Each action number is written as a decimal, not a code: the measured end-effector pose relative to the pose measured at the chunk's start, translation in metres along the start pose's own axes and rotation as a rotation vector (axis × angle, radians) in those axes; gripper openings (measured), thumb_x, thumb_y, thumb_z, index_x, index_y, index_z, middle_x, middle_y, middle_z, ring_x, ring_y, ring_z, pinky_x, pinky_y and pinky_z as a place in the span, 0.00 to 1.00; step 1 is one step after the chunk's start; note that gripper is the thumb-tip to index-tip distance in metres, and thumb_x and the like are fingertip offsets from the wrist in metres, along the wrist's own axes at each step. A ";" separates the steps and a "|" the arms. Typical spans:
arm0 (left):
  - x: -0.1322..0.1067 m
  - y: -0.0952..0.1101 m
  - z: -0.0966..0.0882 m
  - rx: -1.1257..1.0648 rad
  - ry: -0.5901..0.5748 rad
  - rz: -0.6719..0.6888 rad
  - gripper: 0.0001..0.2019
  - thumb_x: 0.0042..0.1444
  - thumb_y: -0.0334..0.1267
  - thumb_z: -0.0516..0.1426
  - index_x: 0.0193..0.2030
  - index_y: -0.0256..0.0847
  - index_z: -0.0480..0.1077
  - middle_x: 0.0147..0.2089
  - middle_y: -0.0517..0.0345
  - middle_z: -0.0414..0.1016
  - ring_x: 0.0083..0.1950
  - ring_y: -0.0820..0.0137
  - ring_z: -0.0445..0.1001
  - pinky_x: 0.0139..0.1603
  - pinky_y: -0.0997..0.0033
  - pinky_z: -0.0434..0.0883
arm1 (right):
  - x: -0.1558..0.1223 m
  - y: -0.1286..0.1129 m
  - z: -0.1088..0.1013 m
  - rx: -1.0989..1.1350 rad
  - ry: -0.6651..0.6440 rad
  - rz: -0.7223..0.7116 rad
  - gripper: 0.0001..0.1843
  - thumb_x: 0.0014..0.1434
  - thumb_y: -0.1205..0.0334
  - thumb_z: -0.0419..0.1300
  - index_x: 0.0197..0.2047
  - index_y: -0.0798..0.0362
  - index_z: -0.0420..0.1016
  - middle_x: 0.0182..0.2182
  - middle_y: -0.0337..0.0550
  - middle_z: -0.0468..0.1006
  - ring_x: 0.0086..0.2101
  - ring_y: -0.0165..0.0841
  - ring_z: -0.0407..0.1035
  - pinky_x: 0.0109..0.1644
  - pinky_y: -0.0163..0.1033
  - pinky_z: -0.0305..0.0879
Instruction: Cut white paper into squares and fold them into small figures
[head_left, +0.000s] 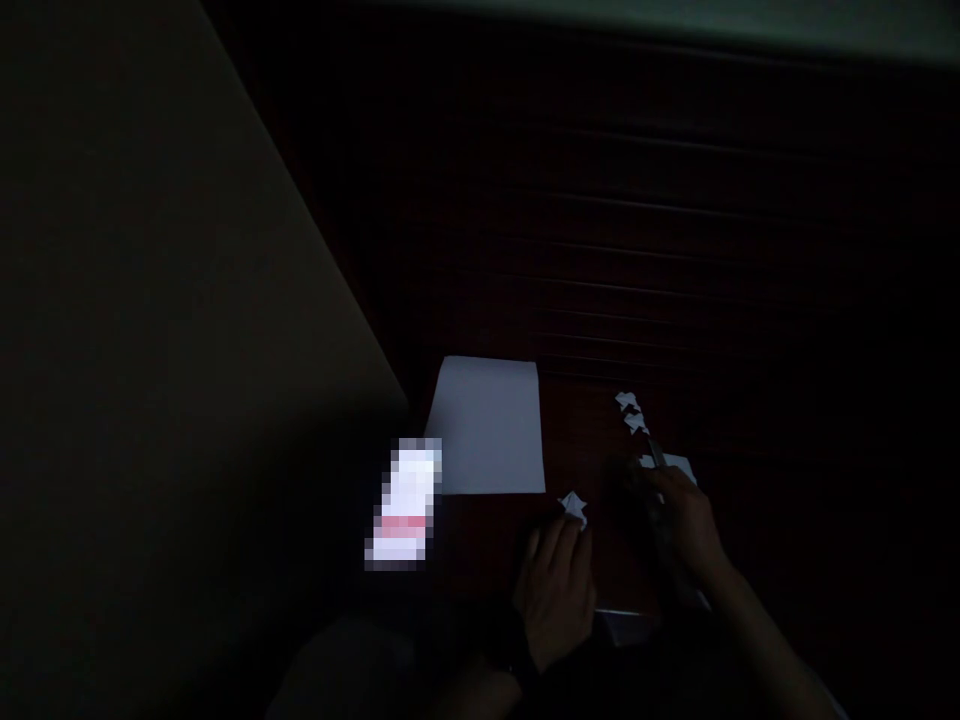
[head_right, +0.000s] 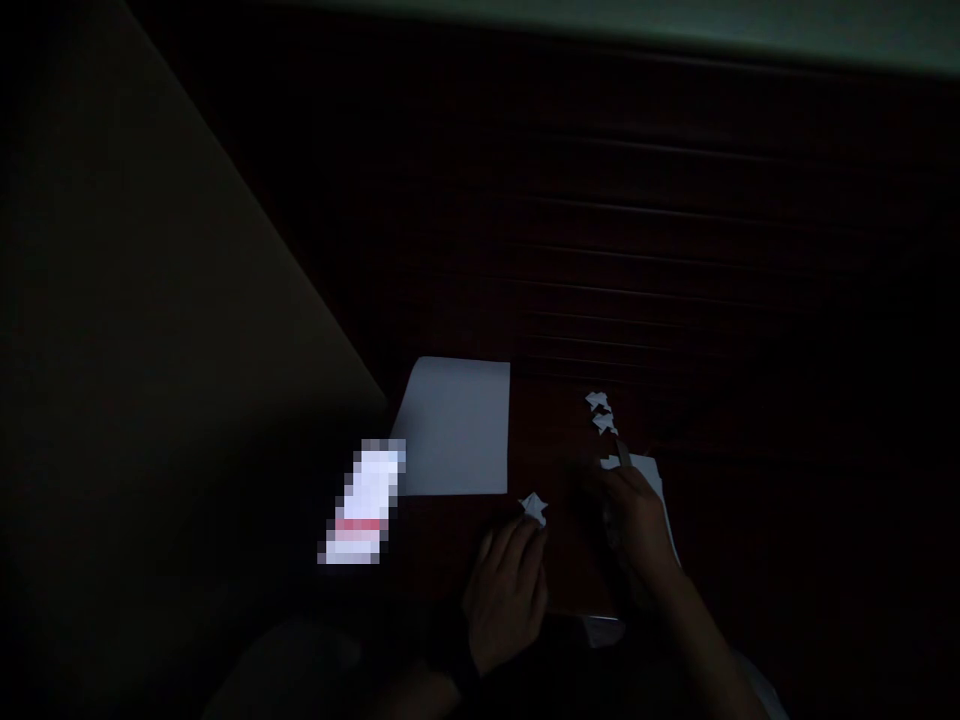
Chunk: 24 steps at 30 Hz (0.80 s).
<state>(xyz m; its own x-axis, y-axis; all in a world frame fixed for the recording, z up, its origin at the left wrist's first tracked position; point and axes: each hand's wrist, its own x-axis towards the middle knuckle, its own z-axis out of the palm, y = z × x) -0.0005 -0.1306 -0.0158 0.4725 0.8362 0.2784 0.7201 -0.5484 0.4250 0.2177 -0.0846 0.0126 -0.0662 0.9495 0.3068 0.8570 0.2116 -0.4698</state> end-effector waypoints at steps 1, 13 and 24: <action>0.000 0.001 -0.002 -0.038 0.025 -0.038 0.18 0.57 0.35 0.49 0.55 0.39 0.63 0.56 0.50 0.64 0.56 0.60 0.60 0.56 0.55 0.57 | -0.007 0.003 -0.005 -0.059 -0.035 0.002 0.13 0.56 0.67 0.53 0.44 0.50 0.72 0.37 0.47 0.74 0.37 0.39 0.68 0.38 0.42 0.65; 0.010 -0.003 -0.016 -0.075 0.278 -0.273 0.09 0.61 0.36 0.47 0.34 0.41 0.66 0.34 0.54 0.69 0.38 0.66 0.68 0.40 0.65 0.65 | -0.039 -0.014 -0.020 -0.330 -0.155 -0.132 0.27 0.53 0.75 0.51 0.56 0.50 0.64 0.39 0.50 0.73 0.43 0.41 0.65 0.47 0.42 0.61; 0.003 0.004 -0.010 0.109 0.237 -0.265 0.10 0.60 0.38 0.48 0.32 0.42 0.67 0.35 0.54 0.67 0.38 0.66 0.66 0.40 0.66 0.62 | -0.048 -0.018 -0.023 -0.363 -0.227 0.079 0.18 0.56 0.67 0.48 0.49 0.54 0.69 0.39 0.48 0.71 0.40 0.35 0.66 0.44 0.35 0.59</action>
<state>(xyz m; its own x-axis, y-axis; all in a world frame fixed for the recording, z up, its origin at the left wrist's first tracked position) -0.0009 -0.1300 -0.0046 0.1408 0.9190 0.3682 0.8577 -0.2990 0.4182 0.2170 -0.1393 0.0260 -0.0688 0.9950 0.0724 0.9854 0.0791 -0.1505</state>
